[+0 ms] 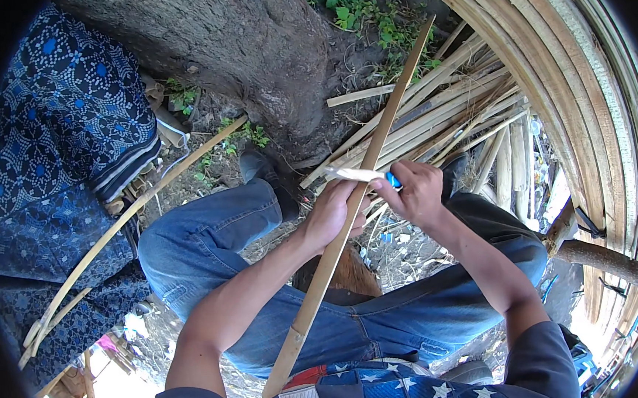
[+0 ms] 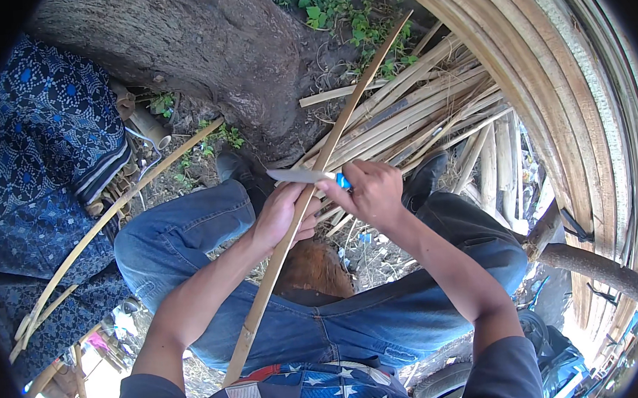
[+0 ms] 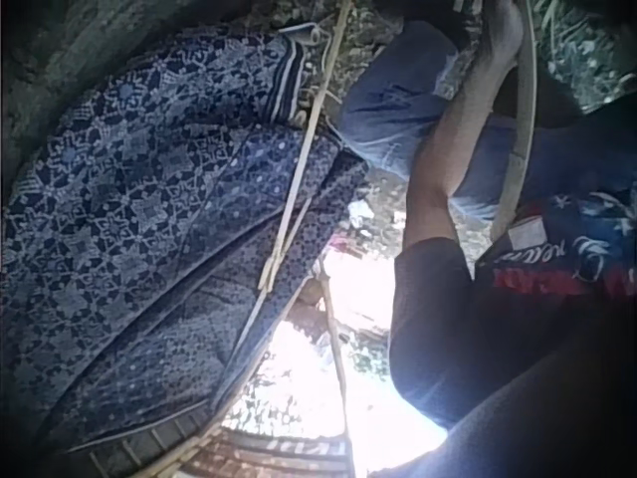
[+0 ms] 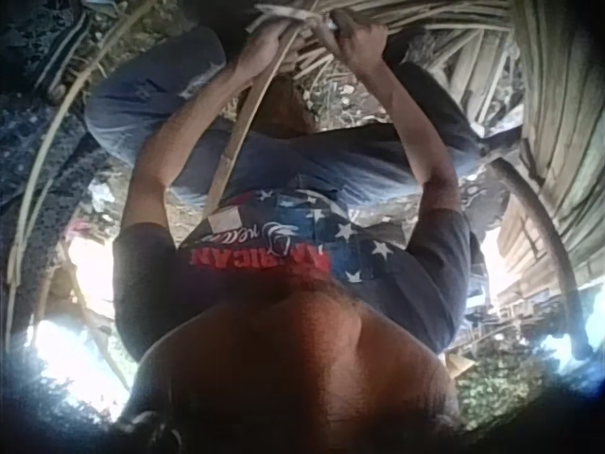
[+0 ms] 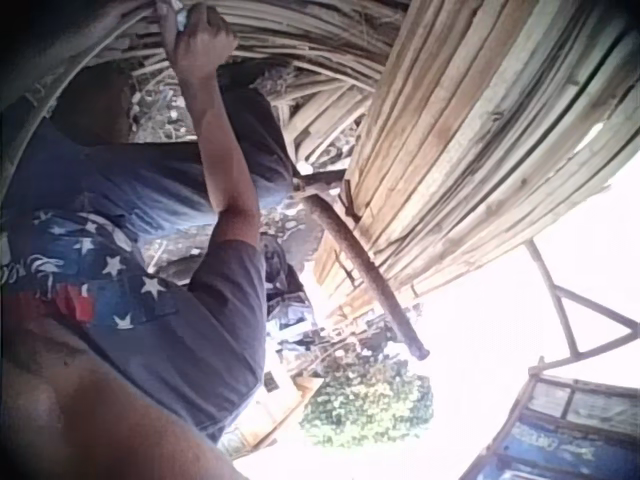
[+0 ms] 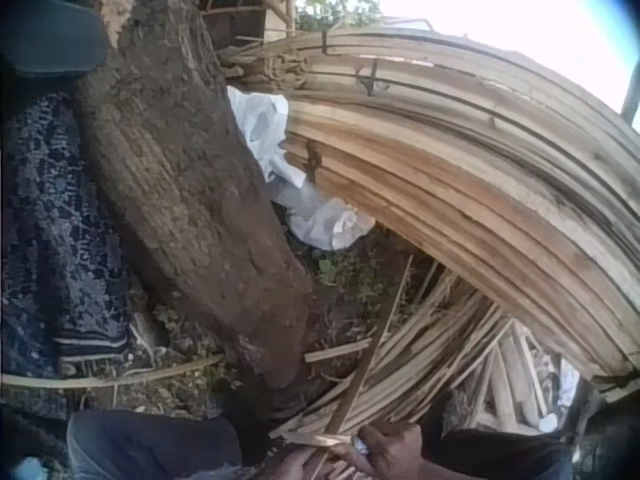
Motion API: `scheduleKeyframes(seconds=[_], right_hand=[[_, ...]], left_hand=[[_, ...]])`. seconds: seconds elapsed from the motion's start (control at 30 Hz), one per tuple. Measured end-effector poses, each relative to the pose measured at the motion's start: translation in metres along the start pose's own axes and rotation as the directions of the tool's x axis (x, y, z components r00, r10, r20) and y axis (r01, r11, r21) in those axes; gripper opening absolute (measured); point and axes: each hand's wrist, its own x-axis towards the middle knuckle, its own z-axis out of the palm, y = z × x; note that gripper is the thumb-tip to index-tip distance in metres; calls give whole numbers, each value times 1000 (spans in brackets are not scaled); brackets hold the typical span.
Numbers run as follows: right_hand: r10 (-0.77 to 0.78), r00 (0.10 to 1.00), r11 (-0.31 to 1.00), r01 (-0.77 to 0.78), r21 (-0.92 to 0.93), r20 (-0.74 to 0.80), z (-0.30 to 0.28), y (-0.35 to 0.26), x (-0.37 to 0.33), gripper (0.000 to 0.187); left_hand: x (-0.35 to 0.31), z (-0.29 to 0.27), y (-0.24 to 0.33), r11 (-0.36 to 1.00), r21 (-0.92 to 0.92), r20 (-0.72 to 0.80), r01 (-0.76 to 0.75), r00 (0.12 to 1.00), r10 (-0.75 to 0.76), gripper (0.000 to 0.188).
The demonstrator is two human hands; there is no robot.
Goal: Shaving and carving a strip of wood or bamboo using a small hand knife.
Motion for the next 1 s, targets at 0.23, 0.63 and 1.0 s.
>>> scheduleKeyframes(seconds=[0.23,0.63,1.0], right_hand=[[47,998,998,-48,-28,-35,7,39,5,46],[343,932,915,-359,-185,-114,18,99,12,49],[692,712,710,-701,-69,-118,-1,94,34,71]], left_hand=[[-5,2,1,996,-86,-51,34,998,-39,30],[-14,6,-1,997,-74,-73,37,996,-42,28],[-11,-2,1,995,-101,-57,21,998,-27,29]])
